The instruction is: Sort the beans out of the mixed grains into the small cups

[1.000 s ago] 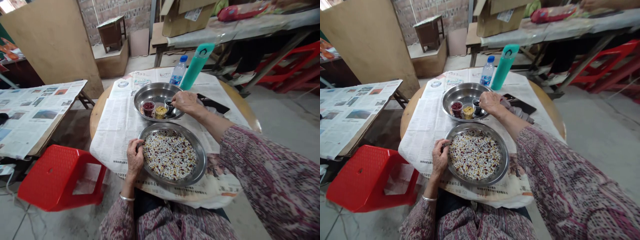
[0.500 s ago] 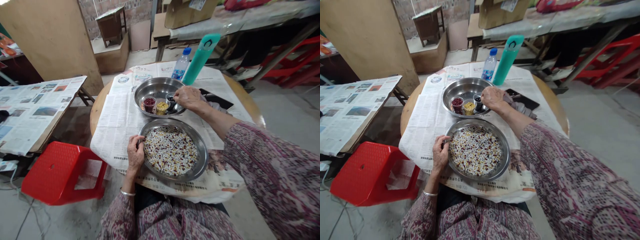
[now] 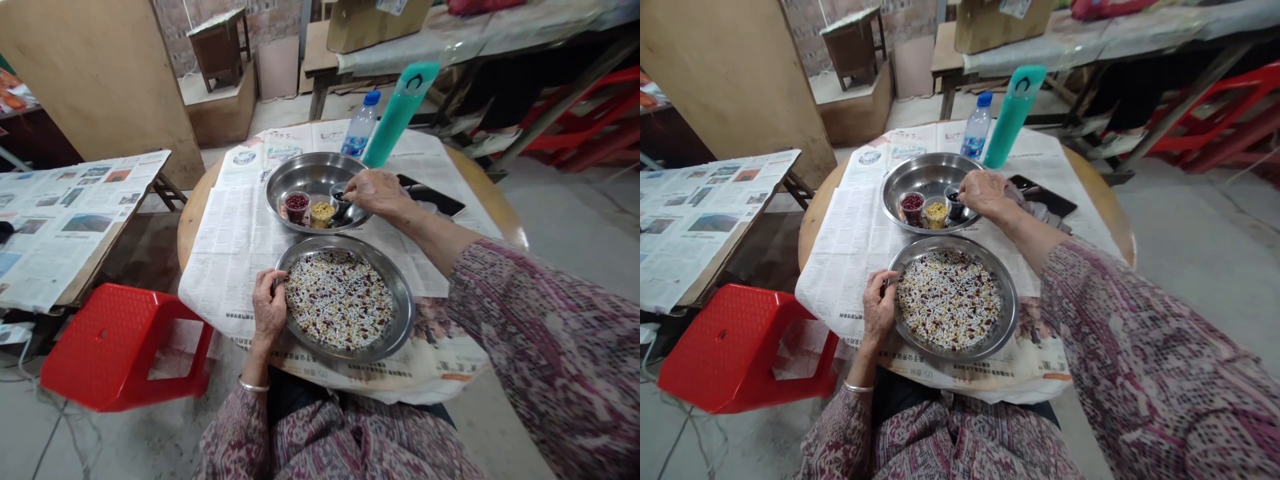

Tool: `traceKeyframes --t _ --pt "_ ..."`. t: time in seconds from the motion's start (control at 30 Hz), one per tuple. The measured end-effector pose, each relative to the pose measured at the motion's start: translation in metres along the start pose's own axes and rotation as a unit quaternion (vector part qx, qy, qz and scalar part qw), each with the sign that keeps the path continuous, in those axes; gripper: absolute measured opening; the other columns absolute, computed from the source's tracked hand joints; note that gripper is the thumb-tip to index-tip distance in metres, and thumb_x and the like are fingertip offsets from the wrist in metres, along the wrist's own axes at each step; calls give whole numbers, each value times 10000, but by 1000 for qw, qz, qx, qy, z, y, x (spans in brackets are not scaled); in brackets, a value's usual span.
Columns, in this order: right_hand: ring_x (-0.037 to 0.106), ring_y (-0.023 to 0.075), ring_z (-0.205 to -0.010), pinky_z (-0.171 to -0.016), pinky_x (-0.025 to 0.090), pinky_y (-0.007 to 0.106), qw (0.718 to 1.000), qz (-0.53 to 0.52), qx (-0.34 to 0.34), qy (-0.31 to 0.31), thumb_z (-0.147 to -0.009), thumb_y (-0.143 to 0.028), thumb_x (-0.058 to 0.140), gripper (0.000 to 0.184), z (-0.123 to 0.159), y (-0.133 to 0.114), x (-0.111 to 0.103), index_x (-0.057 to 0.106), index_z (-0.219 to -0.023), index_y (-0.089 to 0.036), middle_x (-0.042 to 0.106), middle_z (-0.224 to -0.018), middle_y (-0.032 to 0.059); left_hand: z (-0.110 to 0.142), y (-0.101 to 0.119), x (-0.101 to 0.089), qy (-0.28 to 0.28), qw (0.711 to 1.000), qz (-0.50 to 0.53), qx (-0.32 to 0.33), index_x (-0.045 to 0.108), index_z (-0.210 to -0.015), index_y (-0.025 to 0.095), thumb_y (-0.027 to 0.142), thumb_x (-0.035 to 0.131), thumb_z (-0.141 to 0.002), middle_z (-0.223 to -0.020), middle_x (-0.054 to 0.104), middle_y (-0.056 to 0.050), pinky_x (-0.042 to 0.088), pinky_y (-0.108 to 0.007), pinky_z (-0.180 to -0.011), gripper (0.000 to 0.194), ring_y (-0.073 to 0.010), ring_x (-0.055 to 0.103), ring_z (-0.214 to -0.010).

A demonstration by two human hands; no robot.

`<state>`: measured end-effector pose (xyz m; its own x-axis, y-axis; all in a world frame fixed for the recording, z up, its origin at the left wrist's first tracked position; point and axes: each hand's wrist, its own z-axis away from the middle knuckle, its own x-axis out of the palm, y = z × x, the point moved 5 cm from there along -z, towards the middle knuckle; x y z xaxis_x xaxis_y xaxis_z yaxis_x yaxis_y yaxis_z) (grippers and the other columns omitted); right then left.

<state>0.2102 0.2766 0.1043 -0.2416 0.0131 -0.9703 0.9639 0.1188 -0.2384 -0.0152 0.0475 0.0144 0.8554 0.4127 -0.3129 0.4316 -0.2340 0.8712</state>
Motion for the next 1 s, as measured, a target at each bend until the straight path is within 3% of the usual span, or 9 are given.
traceKeyframes --t 0.23,0.43,0.5,0.6,0.7,0.8,0.87,1.0 --pt "645 260 -980 -828 450 401 1000 -13 -3 19 -882 -198 633 200 -6 6 5 804 -980 -173 767 -1063 144 -1 1 0 -2 1000 -8 -1 711 -1001 201 43 525 -864 -1056 671 -54 506 -334 -997 280 -192 632 -1070" --pt "648 251 -983 -843 462 382 998 -39 -16 52 -887 -184 530 272 6 6 -7 770 -994 -115 755 -1050 169 -1 1 0 -1 1000 -6 4 708 -994 200 50 531 -868 -1047 672 -52 508 -328 -978 264 -191 638 -1051" --pt "643 240 -916 -805 470 371 992 -72 -56 89 -893 -212 531 239 25 2 -12 757 -933 -147 752 -1013 147 -1 1 0 -2 1000 -5 4 707 -994 201 60 534 -877 -1046 673 -52 507 -327 -980 252 -192 636 -1055" --pt "613 206 -778 -732 456 348 968 -135 -176 115 -899 -238 554 185 77 -15 -6 713 -828 -179 723 -886 98 -1 2 0 -5 1000 -5 6 705 -989 202 73 540 -886 -1040 674 -53 508 -323 -973 233 -192 634 -1047" --pt "611 203 -820 -767 422 343 937 -115 -328 28 -905 -224 595 129 143 -41 26 696 -829 -196 702 -869 68 -2 4 -1 -5 1000 -4 10 709 -987 205 86 543 -894 -1031 676 -49 509 -319 -964 225 -189 634 -1037" --pt "612 209 -885 -825 387 355 912 -70 -403 -26 -925 -196 595 127 183 -54 58 689 -840 -204 708 -888 58 -3 3 -2 -3 1000 -2 10 714 -988 207 84 546 -884 -1027 679 -44 503 -319 -975 233 -187 634 -1040" --pt "612 222 -921 -830 376 356 926 -46 -374 -25 -926 -170 576 144 184 -48 68 702 -863 -197 716 -916 70 -5 2 -2 -1 1000 -2 9 718 -984 207 81 551 -872 -1023 679 -42 498 -318 -982 237 -186 634 -1038" --pt "594 252 -986 -828 387 362 972 -18 -227 49 -914 -122 518 245 161 -15 67 746 -989 -173 722 -1014 114 -5 -2 -1 1 1000 -11 4 722 -983 205 85 555 -855 -1038 666 -46 508 -302 -942 242 -182 634 -1026"
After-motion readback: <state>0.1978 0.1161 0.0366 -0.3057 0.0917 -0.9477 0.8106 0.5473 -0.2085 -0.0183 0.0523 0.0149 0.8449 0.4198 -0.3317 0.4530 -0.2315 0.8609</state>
